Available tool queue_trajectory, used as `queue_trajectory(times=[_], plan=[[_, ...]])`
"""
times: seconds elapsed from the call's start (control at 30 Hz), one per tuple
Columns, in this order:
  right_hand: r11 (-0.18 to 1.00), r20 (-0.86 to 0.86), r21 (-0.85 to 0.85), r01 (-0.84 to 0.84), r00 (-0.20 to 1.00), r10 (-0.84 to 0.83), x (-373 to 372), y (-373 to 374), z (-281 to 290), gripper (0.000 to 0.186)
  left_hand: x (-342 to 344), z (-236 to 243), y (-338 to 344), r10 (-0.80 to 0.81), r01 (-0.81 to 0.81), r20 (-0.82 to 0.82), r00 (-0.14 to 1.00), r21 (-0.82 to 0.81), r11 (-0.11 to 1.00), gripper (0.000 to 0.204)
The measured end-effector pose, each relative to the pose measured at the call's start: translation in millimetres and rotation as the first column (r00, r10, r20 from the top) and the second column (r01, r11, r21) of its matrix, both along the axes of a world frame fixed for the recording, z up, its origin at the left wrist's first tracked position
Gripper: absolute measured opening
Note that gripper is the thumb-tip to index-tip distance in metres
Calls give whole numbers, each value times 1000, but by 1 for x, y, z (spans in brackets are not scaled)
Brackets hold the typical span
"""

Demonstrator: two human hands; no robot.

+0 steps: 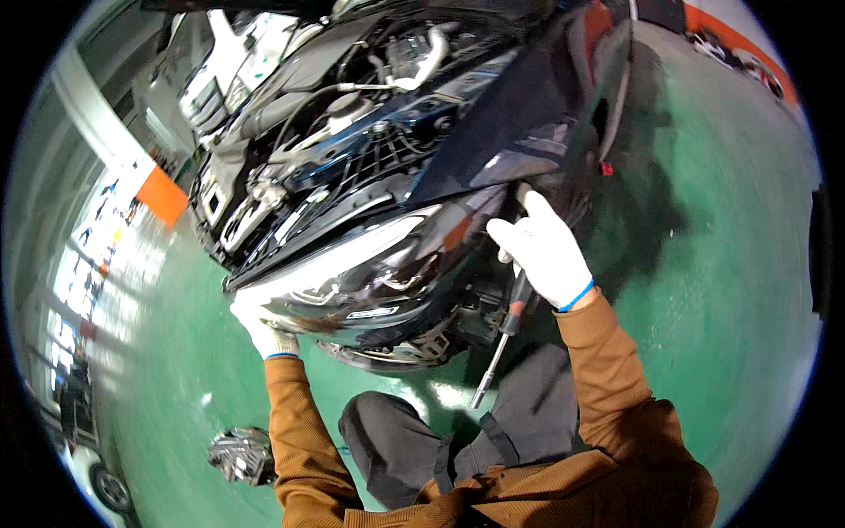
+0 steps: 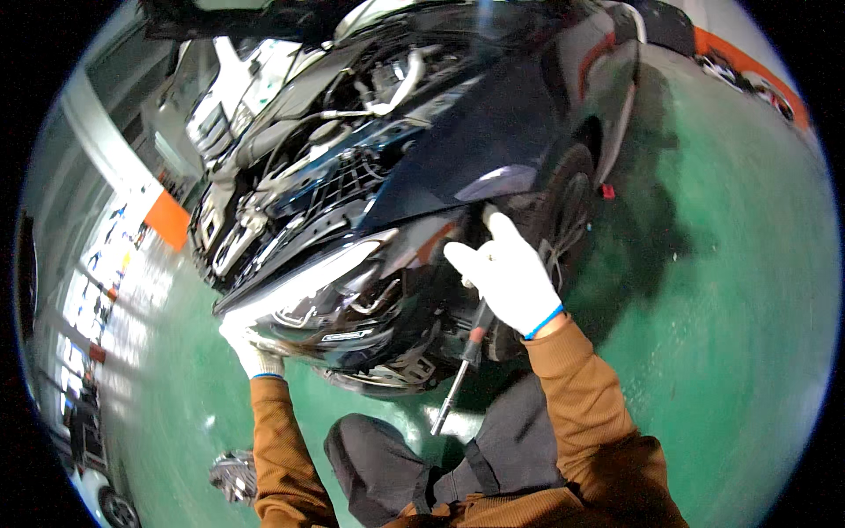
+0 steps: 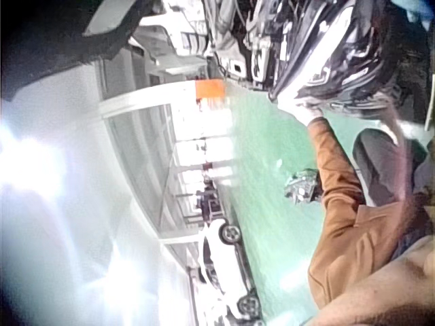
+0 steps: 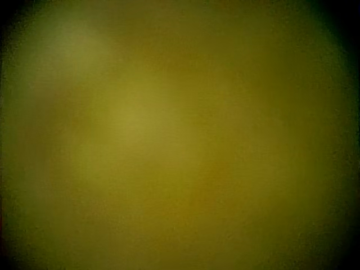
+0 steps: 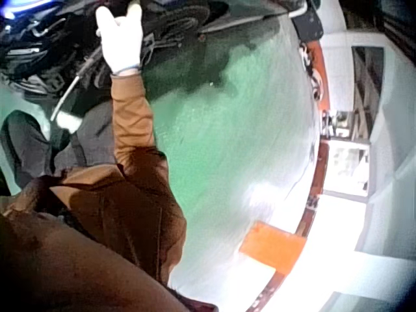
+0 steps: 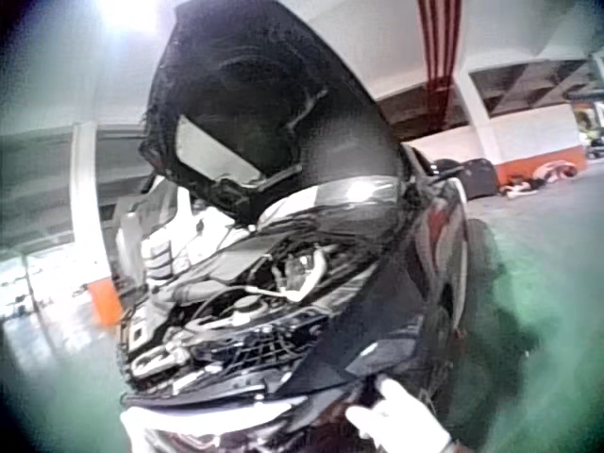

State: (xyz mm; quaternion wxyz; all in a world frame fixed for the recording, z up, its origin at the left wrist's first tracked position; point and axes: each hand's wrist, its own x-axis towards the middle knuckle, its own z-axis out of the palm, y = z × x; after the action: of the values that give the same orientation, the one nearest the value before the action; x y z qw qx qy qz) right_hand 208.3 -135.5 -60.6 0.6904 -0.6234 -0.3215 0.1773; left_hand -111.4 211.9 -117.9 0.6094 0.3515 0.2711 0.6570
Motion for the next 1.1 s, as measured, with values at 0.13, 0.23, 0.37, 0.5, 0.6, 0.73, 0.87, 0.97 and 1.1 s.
queue_trajectory(times=[0.13,0.23,0.37,0.5,0.6,0.73,0.87,0.97,1.1], plan=[[1000,-1,14,2,1000,-2,2,7,3,83,-22,-26,-8,-116,121,49,992,-109,987,47],[997,14,65,50,999,-51,5,15,-13,79,5,-4,-45,-222,248,137,965,-216,944,59],[990,-82,138,15,997,-3,-6,27,-10,79,-44,-19,11,-401,448,229,887,-211,869,75],[993,-51,108,55,997,-50,-4,24,-15,80,-15,-12,-13,-248,299,181,952,-360,884,76],[982,277,47,183,942,-189,-6,25,-28,77,-43,-20,10,-133,160,91,987,-437,885,74],[959,378,146,244,882,-282,-14,11,-4,82,-23,-19,-5,-185,214,108,977,-442,871,72],[965,607,-126,230,787,-109,-30,21,17,94,-32,-25,3,-152,184,112,982,-391,902,97],[951,601,-179,253,793,-98,-39,23,17,94,-38,-43,15,-169,222,173,970,-359,907,104],[946,587,-191,263,803,-105,-51,24,0,93,-33,-35,11,-177,227,204,963,-260,939,113]])
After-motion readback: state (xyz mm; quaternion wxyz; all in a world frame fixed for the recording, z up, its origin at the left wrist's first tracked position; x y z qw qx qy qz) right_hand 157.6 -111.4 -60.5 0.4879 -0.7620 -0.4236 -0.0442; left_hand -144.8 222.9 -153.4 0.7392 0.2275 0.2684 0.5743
